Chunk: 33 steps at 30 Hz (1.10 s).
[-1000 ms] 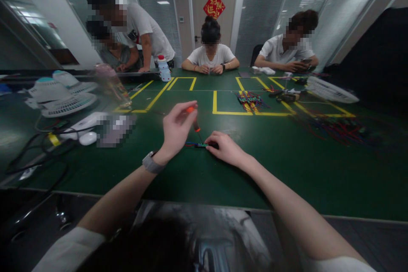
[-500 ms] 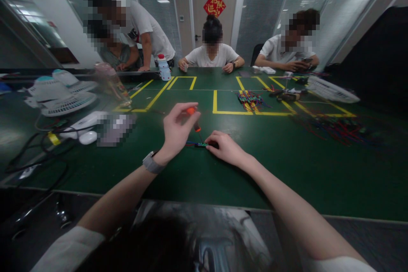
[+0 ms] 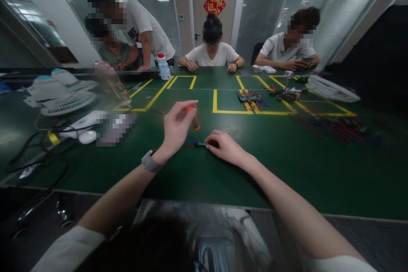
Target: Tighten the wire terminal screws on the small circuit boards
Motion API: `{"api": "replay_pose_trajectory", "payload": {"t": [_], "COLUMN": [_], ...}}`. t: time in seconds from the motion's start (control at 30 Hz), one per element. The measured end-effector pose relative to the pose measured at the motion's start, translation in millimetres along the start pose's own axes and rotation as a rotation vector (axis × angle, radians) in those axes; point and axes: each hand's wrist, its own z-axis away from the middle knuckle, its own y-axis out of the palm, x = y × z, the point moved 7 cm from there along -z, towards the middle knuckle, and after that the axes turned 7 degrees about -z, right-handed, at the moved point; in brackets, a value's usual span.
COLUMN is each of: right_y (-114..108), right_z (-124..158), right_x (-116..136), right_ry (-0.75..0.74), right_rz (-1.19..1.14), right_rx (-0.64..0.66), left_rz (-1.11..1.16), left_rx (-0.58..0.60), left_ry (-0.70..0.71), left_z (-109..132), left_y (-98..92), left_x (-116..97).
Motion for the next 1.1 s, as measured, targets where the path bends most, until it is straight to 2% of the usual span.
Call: {"api": "replay_pose_trajectory", "payload": {"t": [0.17, 0.37, 0.53, 0.67, 0.87, 1.1], "right_y": [0, -1, 0, 0, 0, -1], "right_z": [0, 0, 0, 0, 1, 0], "right_x": [0, 1, 1, 0, 1, 2], "right_ry": [-0.002, -0.008, -0.002, 0.003, -0.011, 0.006], "right_rz": [-0.009, -0.009, 0.005, 0.002, -0.018, -0.004], "right_rx": [0.000, 0.000, 0.005, 0.007, 0.000, 0.000], "left_rz": [-0.059, 0.121, -0.041, -0.077, 0.128, -0.107], "left_rx": [0.022, 0.037, -0.021, -0.004, 0.045, -0.042], "left_ry": [0.011, -0.053, 0.032, 0.033, -0.019, 0.035], "left_z": [-1, 0, 0, 0, 0, -1], "left_y": [-0.3, 4.1, -2.1, -2.7, 2.9, -5.8], "left_x": [-2, 8, -2, -2, 3, -2]}}
